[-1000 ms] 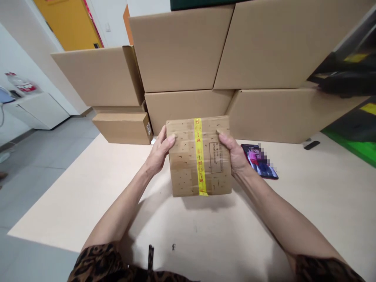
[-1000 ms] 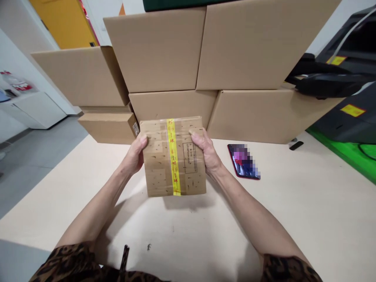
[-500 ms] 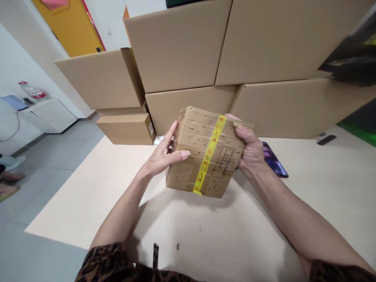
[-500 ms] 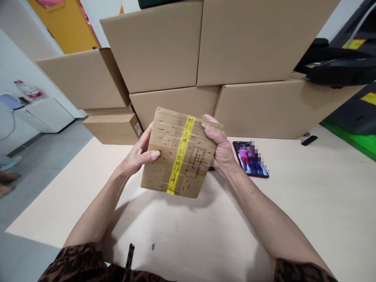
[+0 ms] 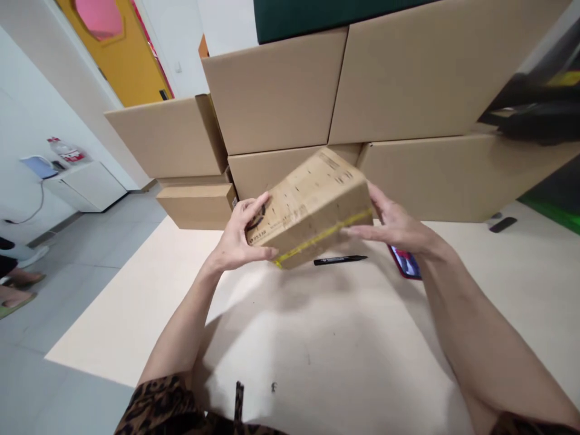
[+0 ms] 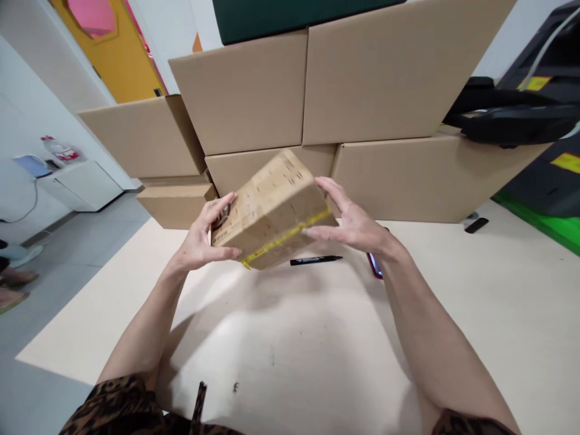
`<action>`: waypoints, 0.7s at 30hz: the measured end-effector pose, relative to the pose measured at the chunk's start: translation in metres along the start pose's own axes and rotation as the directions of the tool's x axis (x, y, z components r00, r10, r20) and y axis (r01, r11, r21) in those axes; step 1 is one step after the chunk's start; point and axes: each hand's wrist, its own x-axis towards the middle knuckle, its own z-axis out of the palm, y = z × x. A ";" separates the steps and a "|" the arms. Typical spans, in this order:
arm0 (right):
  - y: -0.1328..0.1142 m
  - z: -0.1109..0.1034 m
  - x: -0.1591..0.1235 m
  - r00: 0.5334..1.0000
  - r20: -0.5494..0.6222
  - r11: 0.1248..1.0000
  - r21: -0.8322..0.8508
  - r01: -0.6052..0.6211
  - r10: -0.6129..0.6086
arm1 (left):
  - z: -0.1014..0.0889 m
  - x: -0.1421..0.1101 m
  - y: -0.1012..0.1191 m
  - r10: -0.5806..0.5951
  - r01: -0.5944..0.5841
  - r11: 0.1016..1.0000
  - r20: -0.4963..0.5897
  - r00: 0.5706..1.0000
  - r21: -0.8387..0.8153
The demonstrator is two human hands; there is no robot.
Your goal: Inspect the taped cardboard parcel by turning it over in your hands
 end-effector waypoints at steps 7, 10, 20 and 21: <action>-0.007 0.000 -0.011 0.929 0.349 0.990 -0.017 0.141 -0.126 | -0.018 -0.006 0.026 0.175 -0.207 0.950 0.149 0.973 0.233; 0.002 0.001 -0.009 0.905 0.274 0.946 0.061 0.320 -0.324 | -0.018 -0.005 0.021 0.244 -0.251 0.961 0.072 0.967 0.117; 0.013 0.008 -0.008 0.896 0.208 0.913 0.199 0.355 -0.394 | 0.010 0.009 -0.008 0.185 -0.237 0.913 -0.181 0.966 -0.331; 0.013 0.009 -0.008 0.897 0.225 0.918 0.210 0.337 -0.381 | 0.009 0.008 -0.006 0.182 -0.243 0.912 -0.205 0.962 -0.331</action>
